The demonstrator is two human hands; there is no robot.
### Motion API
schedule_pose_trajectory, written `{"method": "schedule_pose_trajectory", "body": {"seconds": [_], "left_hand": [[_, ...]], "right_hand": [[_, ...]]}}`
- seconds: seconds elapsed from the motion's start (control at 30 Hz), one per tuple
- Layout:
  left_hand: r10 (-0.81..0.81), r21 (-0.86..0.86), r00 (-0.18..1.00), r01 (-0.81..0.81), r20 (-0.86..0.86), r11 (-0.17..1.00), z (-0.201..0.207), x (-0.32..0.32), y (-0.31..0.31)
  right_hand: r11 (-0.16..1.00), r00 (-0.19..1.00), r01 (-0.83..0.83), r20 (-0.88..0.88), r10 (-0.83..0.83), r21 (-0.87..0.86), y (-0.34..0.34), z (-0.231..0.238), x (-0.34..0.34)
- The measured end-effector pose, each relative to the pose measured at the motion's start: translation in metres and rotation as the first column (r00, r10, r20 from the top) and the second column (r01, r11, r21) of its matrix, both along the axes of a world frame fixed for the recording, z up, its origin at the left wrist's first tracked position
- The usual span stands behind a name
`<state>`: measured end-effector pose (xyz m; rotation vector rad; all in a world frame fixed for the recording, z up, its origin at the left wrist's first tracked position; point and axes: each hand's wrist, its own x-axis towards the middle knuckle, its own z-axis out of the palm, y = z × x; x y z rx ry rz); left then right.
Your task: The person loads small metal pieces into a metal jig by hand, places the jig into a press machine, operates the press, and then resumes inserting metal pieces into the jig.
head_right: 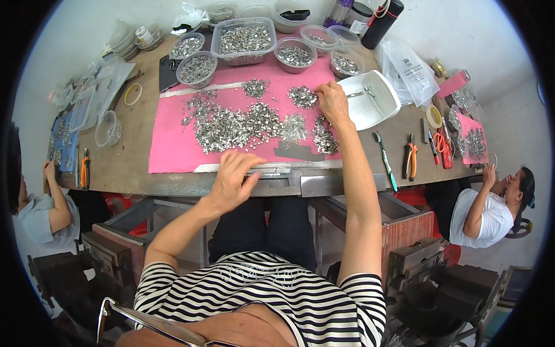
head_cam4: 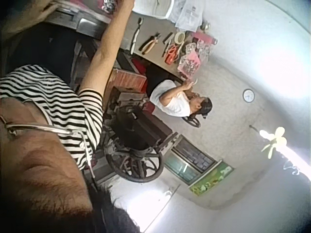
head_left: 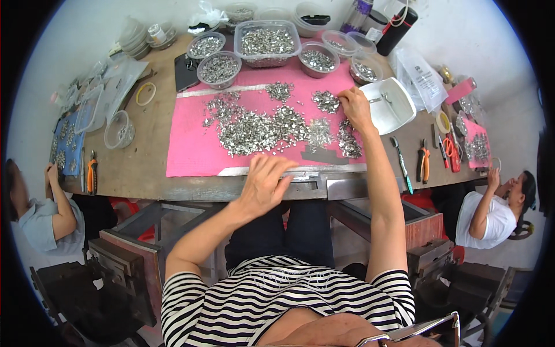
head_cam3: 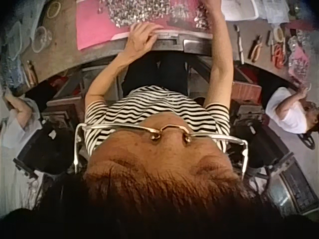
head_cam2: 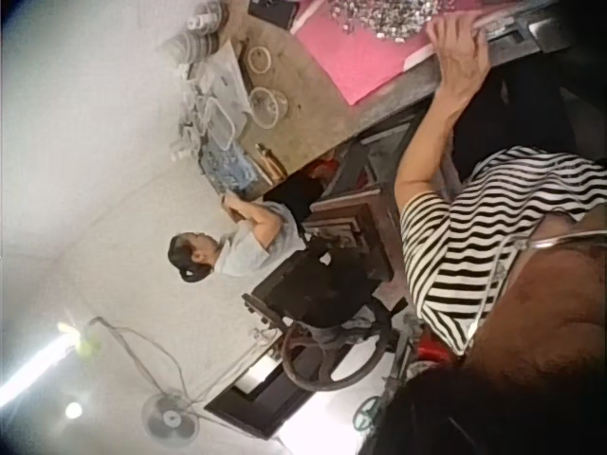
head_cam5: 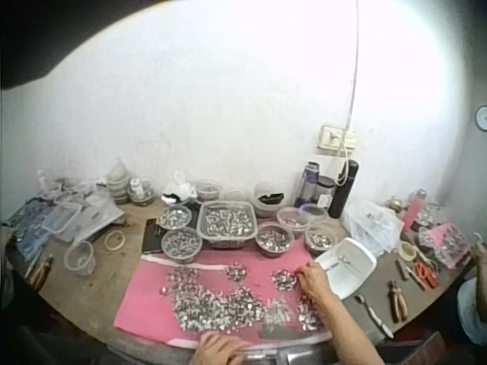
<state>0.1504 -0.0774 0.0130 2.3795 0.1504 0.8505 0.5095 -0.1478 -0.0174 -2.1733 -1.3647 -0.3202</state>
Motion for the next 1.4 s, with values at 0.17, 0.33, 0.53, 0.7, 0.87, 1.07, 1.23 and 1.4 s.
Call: {"method": "schedule_pose_trajectory", "body": {"seconds": [0.17,0.33,0.53,0.7,0.87,1.07,1.23,1.4], "left_hand": [[0.061,0.169,0.997,-0.067,0.041,0.983,-0.004,0.068,0.082],[0.110,0.228,0.993,-0.116,0.040,0.967,-0.015,0.134,0.127],[0.149,0.252,0.988,-0.137,-0.029,0.958,-0.017,0.159,0.144],[0.148,0.312,0.982,-0.104,-0.120,0.944,-0.016,0.164,0.152],[0.198,0.370,0.971,-0.138,-0.130,0.919,-0.023,0.154,0.155],[0.193,0.246,0.972,-0.155,-0.135,0.957,-0.028,0.156,0.154],[0.144,0.255,0.986,-0.162,0.085,0.953,-0.013,0.140,0.151],[-0.139,0.244,0.984,0.164,-0.116,0.956,0.010,0.078,0.079]], "right_hand": [[1.000,0.997,0.009,0.074,-0.009,0.002,-0.002,0.002,-0.002],[0.996,0.992,0.079,-0.098,-0.075,0.036,-0.002,0.000,-0.002],[0.973,0.910,0.145,-0.411,-0.060,0.180,-0.022,0.025,-0.031],[0.959,0.769,0.096,-0.631,0.100,0.268,-0.055,0.041,-0.089],[0.962,0.689,0.061,-0.709,0.152,0.265,-0.091,0.034,-0.137],[0.978,0.887,-0.056,-0.439,0.142,0.203,-0.099,0.021,-0.163],[0.973,0.845,-0.055,-0.509,0.165,0.224,-0.100,0.038,-0.181],[0.957,0.744,-0.078,-0.623,0.242,0.279,-0.101,0.025,-0.197]]}}
